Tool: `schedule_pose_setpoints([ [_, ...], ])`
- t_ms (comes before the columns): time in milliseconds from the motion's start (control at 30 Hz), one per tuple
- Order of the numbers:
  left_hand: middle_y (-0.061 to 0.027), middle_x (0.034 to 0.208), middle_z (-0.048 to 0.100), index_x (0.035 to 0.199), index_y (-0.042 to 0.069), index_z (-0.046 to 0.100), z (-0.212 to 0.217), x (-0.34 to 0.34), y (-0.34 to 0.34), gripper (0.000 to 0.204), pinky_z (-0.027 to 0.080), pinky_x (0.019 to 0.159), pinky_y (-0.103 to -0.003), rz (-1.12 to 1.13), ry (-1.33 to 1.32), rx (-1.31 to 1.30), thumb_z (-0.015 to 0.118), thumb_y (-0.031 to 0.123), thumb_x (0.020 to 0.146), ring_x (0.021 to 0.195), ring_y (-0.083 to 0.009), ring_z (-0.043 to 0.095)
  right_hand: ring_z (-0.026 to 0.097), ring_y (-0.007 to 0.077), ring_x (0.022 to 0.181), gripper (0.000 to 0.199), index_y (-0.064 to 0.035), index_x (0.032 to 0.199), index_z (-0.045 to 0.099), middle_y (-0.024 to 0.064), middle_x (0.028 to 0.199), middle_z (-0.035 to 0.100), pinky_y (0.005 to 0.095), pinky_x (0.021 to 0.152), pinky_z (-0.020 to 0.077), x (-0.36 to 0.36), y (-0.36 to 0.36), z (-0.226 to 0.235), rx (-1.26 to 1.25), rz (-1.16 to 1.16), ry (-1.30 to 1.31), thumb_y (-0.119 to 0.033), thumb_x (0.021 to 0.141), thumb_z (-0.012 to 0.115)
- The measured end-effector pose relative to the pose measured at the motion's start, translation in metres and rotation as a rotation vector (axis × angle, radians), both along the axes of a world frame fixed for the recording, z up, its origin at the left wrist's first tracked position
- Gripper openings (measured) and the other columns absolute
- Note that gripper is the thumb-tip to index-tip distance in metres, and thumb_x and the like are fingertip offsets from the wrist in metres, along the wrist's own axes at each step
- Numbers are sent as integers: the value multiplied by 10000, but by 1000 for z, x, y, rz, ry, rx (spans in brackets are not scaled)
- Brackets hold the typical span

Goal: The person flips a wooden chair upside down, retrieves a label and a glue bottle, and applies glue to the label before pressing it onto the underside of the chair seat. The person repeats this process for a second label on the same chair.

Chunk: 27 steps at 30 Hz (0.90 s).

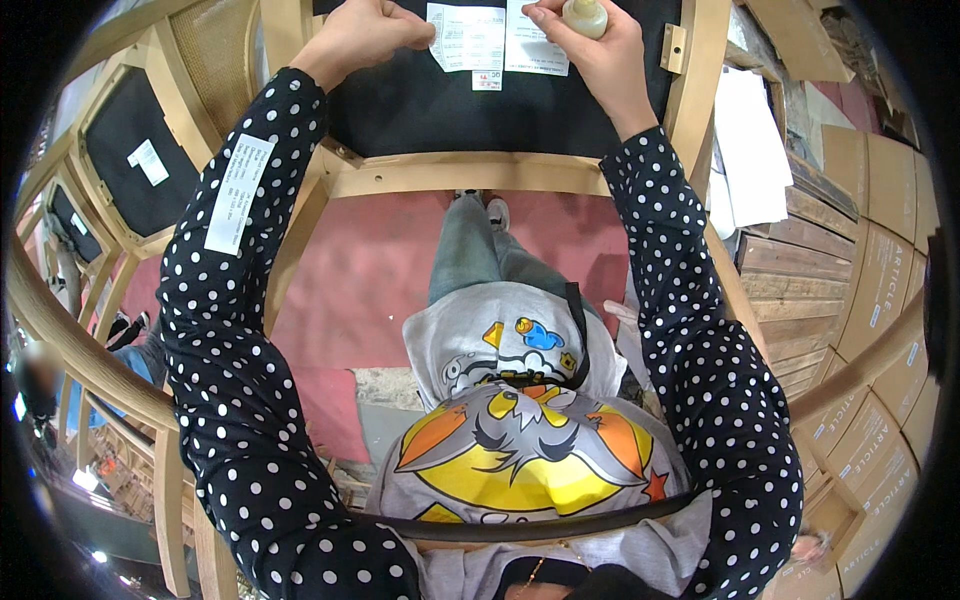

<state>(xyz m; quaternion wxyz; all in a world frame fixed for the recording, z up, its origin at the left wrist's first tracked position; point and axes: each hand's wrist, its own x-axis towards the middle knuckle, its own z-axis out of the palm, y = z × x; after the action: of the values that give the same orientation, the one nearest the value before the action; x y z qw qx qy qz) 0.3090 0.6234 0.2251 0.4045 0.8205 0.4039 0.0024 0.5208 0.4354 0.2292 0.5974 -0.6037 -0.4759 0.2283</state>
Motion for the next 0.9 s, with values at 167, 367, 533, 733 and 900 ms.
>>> schedule_pose_setpoints([
  [167, -56, 852, 731, 993, 12, 764, 1, 1, -3, 378, 385, 504, -193, 9, 16, 10, 789, 345, 815, 565, -47, 500, 577, 56, 737, 99, -5, 873, 671, -5, 789, 649, 232, 672, 477, 0, 0, 0, 12, 0, -29, -57, 886, 754],
  [367, -53, 860, 731, 1013, 8, 758, 2, 1, -3, 359, 396, 512, -197, 24, 20, -32, 780, 317, 831, 584, -41, 504, 576, 58, 734, 100, -8, 869, 667, -3, 780, 647, 238, 672, 479, -1, 1, 1, 10, -7, -37, -56, 882, 754],
  [533, -44, 846, 726, 1011, 5, 756, 2, 0, -2, 354, 393, 513, -196, 9, 6, -14, 781, 308, 830, 583, -37, 498, 575, 55, 735, 99, -9, 868, 666, -7, 780, 647, 240, 673, 480, -2, 1, 2, -7, -3, -31, -56, 883, 752],
  [733, -23, 816, 715, 994, 18, 758, 1, 2, -1, 343, 396, 513, -202, 24, 39, -34, 781, 317, 828, 580, -37, 496, 583, 53, 746, 98, -14, 876, 679, -6, 796, 664, 238, 676, 483, -2, 1, -3, -51, 32, -14, -75, 891, 753],
  [900, -17, 815, 716, 991, 23, 761, 9, 4, -5, 339, 421, 536, -206, 21, 44, -38, 778, 324, 837, 597, -42, 523, 606, 57, 748, 115, -14, 889, 704, -1, 798, 690, 244, 681, 497, -2, 2, -16, -107, 136, 43, -113, 900, 762],
])
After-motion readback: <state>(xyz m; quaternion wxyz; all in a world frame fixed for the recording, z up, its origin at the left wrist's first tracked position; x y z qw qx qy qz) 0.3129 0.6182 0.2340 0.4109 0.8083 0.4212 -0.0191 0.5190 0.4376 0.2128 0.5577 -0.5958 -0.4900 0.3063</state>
